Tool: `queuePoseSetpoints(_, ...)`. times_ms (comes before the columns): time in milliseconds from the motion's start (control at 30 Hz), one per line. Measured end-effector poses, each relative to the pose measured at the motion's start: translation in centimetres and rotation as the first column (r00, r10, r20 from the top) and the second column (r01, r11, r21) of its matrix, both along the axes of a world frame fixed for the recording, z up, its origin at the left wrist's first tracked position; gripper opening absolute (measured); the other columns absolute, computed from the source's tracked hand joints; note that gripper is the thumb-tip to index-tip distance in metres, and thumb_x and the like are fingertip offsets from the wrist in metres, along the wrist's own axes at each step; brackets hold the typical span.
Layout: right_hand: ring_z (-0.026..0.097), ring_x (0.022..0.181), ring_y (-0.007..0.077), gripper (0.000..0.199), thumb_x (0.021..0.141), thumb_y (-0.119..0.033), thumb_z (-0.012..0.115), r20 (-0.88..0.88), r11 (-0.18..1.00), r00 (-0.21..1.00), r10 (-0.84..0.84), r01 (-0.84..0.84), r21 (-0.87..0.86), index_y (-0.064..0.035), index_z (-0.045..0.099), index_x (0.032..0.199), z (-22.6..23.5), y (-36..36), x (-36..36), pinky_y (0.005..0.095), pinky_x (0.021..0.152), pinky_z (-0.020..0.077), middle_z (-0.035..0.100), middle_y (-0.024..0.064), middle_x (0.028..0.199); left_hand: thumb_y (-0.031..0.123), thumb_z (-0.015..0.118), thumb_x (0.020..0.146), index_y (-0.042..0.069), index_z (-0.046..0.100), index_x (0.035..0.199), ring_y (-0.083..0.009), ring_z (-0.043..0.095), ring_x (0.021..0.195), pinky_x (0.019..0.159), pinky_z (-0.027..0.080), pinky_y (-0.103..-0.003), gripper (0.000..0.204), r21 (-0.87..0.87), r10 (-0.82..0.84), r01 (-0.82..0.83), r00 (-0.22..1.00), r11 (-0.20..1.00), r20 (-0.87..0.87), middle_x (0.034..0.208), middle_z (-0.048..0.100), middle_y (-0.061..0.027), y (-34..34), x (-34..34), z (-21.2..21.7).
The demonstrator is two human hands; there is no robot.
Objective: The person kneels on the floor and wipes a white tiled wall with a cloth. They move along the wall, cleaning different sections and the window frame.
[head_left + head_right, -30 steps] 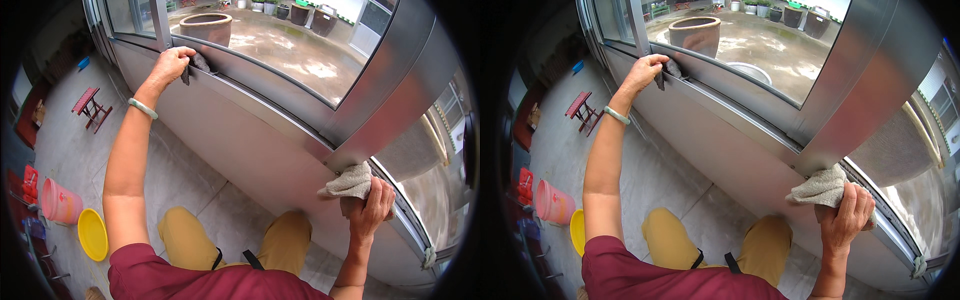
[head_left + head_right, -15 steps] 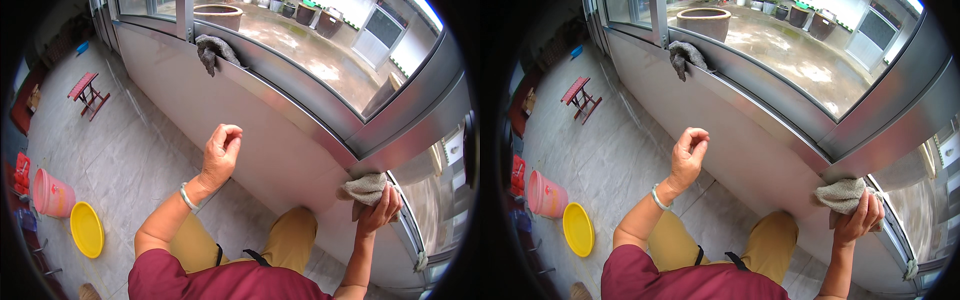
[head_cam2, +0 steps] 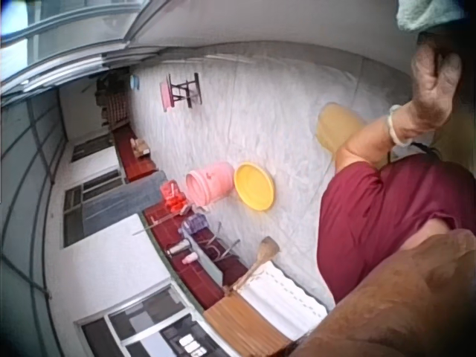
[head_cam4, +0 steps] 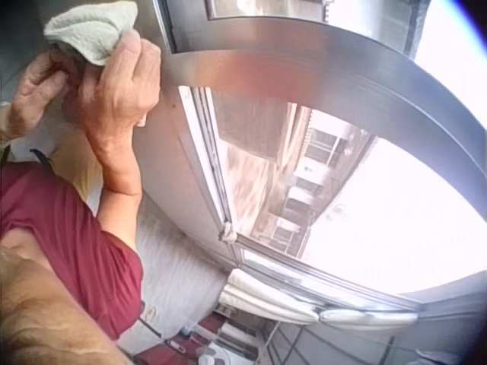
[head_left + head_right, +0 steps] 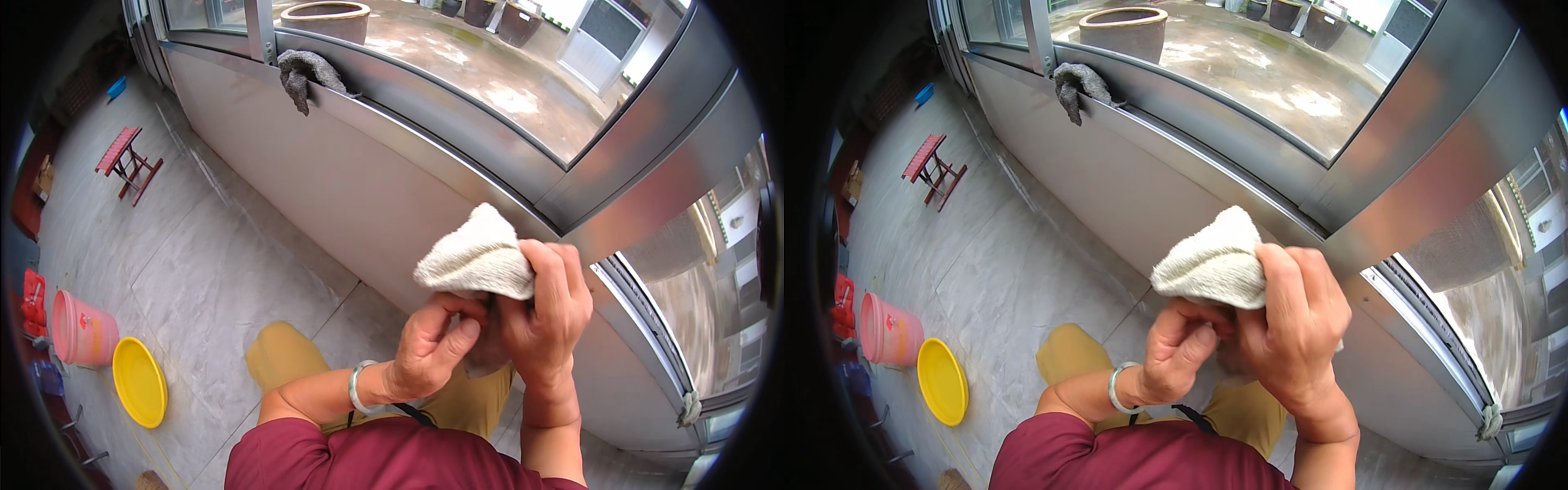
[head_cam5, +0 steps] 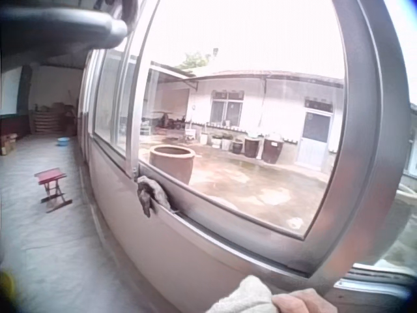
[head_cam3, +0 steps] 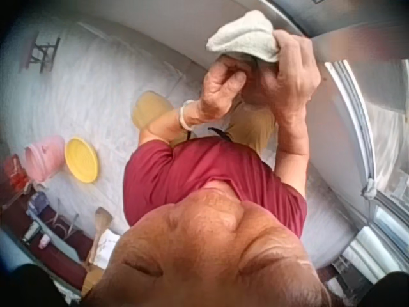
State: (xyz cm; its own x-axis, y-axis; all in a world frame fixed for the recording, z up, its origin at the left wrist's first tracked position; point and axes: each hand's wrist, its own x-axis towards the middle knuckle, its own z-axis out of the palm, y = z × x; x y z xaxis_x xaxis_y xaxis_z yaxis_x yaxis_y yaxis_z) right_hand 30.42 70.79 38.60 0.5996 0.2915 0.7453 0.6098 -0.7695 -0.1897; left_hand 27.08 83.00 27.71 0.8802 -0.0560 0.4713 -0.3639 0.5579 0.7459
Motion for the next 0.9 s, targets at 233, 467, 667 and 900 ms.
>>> queuePoseSetpoints(233, 0.055, 0.071, 0.0239, 0.039, 0.069, -0.003, 0.080, 0.263, 0.965, 0.965, 0.025, -0.092, 0.246, -0.0039, 0.053, 0.097, 2.4, 2.7, 3.2, 0.0318, 0.064, 0.0479, 0.054, 0.0092, 0.087, 0.007, 0.060, 0.094, 0.000, 0.044, 0.120, -0.0278, 0.055, 0.101, 0.092, 0.047, -0.041, 0.032, -0.123, 0.698, -0.779, 0.465, 0.615, 0.544, 0.116, 0.050, -0.0183, 3.4, 3.0, 5.8)
queuePoseSetpoints(467, 0.066, 0.077, 0.0304, 0.031, 0.087, -0.007, 0.068, -0.198, 0.941, 0.980, 0.033, 0.036, 0.337, -0.0048, 0.051, 0.113, 1.3, 1.3, 5.0, 0.0405, 0.066, 0.0539, 0.062, 0.0143, 0.102, 0.042, 0.037, 0.105, -0.004, 0.048, 0.130, -0.0441, 0.039, 0.134, 0.112, 0.030, -0.049, 0.054, 0.186, 0.383, -0.601, 0.687, 0.778, 0.617, 0.135, 0.048, -0.0238, -0.4, 12.1, 6.2)
queuePoseSetpoints(667, 0.067, 0.094, 0.0299, 0.020, 0.090, 0.008, 0.061, 0.411, 0.993, 0.906, -0.098, 0.060, 0.105, 0.0025, 0.061, 0.110, -0.5, -2.0, 4.3, 0.0364, 0.081, 0.0566, 0.065, 0.0174, 0.108, 0.049, 0.023, 0.105, 0.010, 0.042, 0.148, -0.0434, 0.023, 0.146, 0.116, 0.015, -0.058, 0.061, 0.209, 0.500, -0.965, 0.260, 0.156, 0.826, 0.154, 0.036, -0.0176, -3.8, 14.8, 2.9)
queuePoseSetpoints(900, 0.059, 0.114, 0.0343, 0.020, 0.092, -0.007, 0.060, 0.531, 0.908, 0.844, -0.072, 0.275, -0.315, -0.0080, 0.059, 0.112, -3.6, -6.6, 2.0, 0.0483, 0.099, 0.0448, 0.058, 0.0094, 0.119, 0.046, 0.032, 0.104, 0.016, 0.056, 0.130, -0.0347, 0.049, 0.127, 0.113, 0.023, -0.061, 0.047, 0.108, 0.331, -0.985, 0.148, 0.135, 0.932, 0.135, 0.053, -0.0122, 0.0, 16.6, 2.4)
